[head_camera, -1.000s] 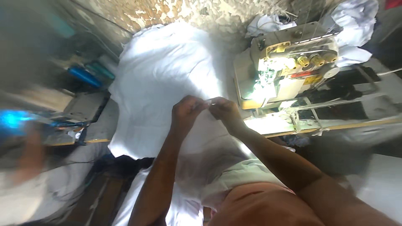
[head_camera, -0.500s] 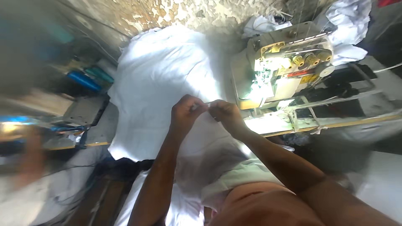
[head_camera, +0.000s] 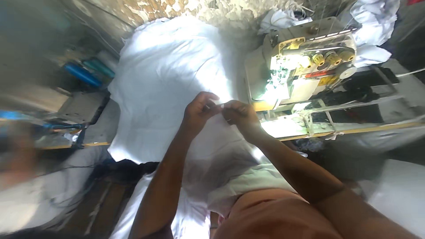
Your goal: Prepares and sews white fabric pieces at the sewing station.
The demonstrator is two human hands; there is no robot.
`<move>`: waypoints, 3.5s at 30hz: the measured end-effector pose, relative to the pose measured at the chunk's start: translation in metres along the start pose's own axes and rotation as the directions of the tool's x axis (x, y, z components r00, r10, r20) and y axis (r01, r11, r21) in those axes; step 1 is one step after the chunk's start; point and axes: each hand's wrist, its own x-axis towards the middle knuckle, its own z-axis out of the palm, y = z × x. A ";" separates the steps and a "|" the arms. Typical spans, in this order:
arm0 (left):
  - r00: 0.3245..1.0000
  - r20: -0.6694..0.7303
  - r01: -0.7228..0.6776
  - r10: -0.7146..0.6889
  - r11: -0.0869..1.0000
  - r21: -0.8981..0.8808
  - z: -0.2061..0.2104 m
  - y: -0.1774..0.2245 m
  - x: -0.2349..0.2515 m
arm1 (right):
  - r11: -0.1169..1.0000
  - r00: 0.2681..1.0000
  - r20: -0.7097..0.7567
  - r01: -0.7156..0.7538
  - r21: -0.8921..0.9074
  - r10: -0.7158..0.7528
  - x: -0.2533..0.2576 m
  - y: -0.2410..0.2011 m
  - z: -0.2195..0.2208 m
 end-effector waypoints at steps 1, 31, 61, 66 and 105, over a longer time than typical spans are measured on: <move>1.000 0.020 0.007 -0.008 0.999 0.047 -0.002 0.001 0.000 | 1.000 1.000 0.001 -0.007 0.018 0.007 -0.001 0.001 0.000; 0.978 -0.125 -0.146 0.170 0.973 0.179 -0.004 -0.008 0.011 | 0.877 1.000 -0.019 -0.008 -0.480 -0.001 -0.079 0.049 -0.055; 0.828 -0.560 -0.010 -0.025 0.998 -0.060 0.009 0.023 -0.114 | 0.884 0.980 0.138 0.187 -0.429 -0.140 -0.108 0.015 -0.066; 0.785 -0.618 -0.016 -0.026 0.998 -0.063 0.020 0.031 -0.126 | 0.839 0.975 0.132 0.220 -0.498 -0.178 -0.113 0.012 -0.068; 0.736 -0.677 0.022 -0.004 1.000 0.019 0.022 0.056 -0.163 | 0.850 0.966 0.234 0.210 -0.482 -0.106 -0.123 0.002 -0.062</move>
